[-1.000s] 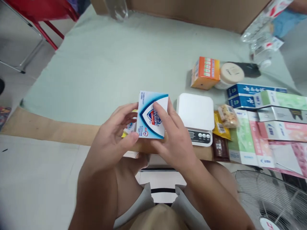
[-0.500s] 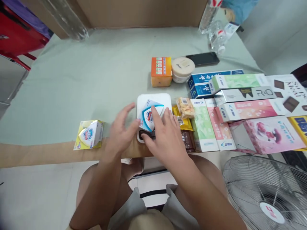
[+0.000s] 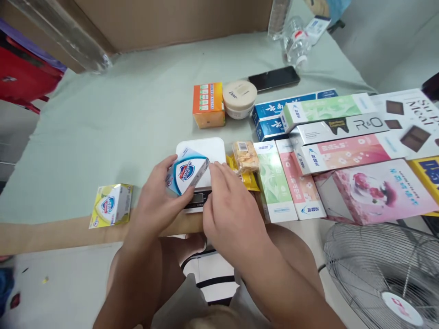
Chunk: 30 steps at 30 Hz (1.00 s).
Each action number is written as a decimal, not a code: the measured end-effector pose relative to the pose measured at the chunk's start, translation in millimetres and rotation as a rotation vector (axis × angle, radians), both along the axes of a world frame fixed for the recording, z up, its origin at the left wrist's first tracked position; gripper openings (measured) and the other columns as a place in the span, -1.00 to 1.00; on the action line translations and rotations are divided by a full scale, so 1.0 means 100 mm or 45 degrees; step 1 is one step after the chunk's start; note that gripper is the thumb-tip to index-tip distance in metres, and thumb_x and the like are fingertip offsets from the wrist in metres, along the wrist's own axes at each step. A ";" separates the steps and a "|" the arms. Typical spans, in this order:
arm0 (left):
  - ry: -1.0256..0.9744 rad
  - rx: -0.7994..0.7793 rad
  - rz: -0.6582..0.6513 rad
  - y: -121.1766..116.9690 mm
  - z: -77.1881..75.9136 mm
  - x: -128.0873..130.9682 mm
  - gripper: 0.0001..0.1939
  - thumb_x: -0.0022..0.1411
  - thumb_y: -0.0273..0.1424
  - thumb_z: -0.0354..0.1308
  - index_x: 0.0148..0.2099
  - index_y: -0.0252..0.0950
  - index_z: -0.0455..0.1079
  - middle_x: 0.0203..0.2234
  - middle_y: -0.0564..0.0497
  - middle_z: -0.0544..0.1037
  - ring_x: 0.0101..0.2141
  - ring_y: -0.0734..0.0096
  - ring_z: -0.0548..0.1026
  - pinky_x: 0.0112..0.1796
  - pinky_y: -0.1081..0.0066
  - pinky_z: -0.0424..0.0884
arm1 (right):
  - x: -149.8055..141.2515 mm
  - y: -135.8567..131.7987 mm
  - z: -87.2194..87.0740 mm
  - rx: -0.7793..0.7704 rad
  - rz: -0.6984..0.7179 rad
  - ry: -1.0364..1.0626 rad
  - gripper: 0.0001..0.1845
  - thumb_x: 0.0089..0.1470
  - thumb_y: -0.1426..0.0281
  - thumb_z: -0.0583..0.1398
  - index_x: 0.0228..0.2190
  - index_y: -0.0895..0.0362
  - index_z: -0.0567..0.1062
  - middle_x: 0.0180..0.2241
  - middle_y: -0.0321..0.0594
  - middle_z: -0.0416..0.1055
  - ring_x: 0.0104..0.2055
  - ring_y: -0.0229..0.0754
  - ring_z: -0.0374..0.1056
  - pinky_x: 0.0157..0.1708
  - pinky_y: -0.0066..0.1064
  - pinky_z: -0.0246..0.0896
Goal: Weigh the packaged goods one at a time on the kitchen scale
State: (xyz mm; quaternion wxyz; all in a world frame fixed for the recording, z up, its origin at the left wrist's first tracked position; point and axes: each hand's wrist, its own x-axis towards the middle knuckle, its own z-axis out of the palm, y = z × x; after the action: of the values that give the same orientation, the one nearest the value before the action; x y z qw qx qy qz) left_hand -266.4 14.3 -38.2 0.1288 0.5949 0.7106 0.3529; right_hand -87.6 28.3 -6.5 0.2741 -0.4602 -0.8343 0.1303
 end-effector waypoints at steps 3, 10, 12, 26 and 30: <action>-0.066 -0.019 0.016 -0.01 0.00 -0.06 -0.28 0.17 -0.30 0.25 0.37 -0.25 0.24 0.24 -0.17 0.50 0.25 -0.02 0.47 0.28 0.01 0.42 | -0.02 -0.06 -0.02 -0.027 0.075 -0.136 -0.39 0.27 0.51 -0.04 0.26 0.45 0.41 0.30 0.21 0.39 0.38 0.10 0.33 0.32 -0.03 0.40; -0.190 0.095 0.118 -0.05 -0.03 -0.17 -0.24 0.15 -0.21 0.36 0.36 -0.17 0.25 0.23 -0.12 0.51 0.23 0.06 0.51 0.20 0.11 0.51 | -0.26 -0.10 -0.13 -0.227 0.158 -0.518 -0.32 0.32 0.43 0.02 0.42 0.18 0.25 0.50 -0.09 0.01 0.56 0.24 -0.09 0.47 0.32 -0.04; -0.226 0.125 0.106 -0.06 -0.03 -0.21 -0.25 0.16 -0.21 0.37 0.35 -0.16 0.26 0.24 -0.11 0.50 0.25 0.06 0.49 0.21 0.12 0.51 | -0.32 -0.10 -0.16 -0.243 0.146 -0.536 -0.32 0.33 0.38 0.05 0.43 0.15 0.22 0.50 -0.11 0.01 0.56 0.27 -0.08 0.46 0.38 -0.05; -0.235 0.097 -0.130 0.21 0.23 -0.10 -0.28 0.14 -0.29 0.36 0.33 -0.19 0.29 0.26 -0.12 0.49 0.24 0.06 0.50 0.22 0.15 0.50 | -0.19 0.02 0.10 -0.215 0.053 -0.143 -0.61 0.29 0.36 0.06 -0.06 0.24 0.60 -0.06 0.07 0.65 0.05 0.16 0.55 0.09 0.08 0.42; -0.112 0.139 -0.309 0.64 0.49 0.00 -0.31 0.11 -0.39 0.34 0.30 -0.20 0.32 0.23 -0.07 0.53 0.20 0.10 0.52 0.22 0.22 0.47 | 0.00 0.22 0.21 0.006 -0.198 0.149 -0.69 0.24 0.31 0.10 -0.15 0.17 0.58 -0.13 0.03 0.63 -0.08 0.08 0.55 -0.07 -0.10 0.43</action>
State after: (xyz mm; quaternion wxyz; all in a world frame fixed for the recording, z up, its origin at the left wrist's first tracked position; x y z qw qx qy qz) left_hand -266.9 78.3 11.2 0.1692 0.6666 0.6068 0.3986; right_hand -87.9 50.7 14.2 0.3328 -0.5144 -0.7790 0.1333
